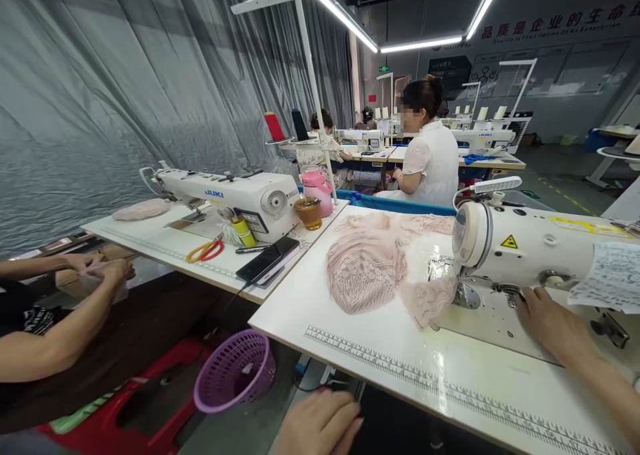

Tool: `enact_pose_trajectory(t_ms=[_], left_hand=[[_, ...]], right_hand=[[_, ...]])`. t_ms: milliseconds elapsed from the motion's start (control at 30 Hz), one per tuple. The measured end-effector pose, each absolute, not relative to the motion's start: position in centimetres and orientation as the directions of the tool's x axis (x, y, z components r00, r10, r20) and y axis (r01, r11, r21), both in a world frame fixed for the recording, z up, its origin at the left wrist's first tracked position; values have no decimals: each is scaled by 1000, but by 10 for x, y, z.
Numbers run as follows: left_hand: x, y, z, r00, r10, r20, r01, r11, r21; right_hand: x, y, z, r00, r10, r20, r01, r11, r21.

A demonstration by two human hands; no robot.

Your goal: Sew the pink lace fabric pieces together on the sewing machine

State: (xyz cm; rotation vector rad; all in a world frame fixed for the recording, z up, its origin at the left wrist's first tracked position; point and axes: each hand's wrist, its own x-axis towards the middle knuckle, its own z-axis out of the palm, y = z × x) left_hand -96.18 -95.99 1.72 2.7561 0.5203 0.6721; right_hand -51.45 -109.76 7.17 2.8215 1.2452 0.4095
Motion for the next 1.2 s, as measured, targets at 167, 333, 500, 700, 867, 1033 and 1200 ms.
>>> enact_pose_trajectory(t_ms=[167,333,500,700,867,1033,1200], left_hand=[[-841,-957,69,878,265,399,188,-957,222],[-773,-938,79,934,326,147,277,-920,277],[-732,-888,101,918,393,44,356,-870,342],[-641,-818,132,876,479,65,417,-818,397],[-605,-815,132,835,516,192,417,-820,391],[-613,-835,105,918,377,122,326,-894,309],[-632,-842,87,956,258,138,225,-950,216]], right_hand=[[-513,-1110,64,629,738,246,695,-675,248],[-506,-1122,62,603,758,250,691,-652,311],[-523,-1120,78,621,736,269,669,-677,308],[-528,-1120,78,650,699,300,615,-715,334],[-526,-1124,70,658,702,273,640,-712,290],[-520,-1128,63,725,662,188,618,-747,246],[-508,-1135,56,714,669,208,649,-743,164]])
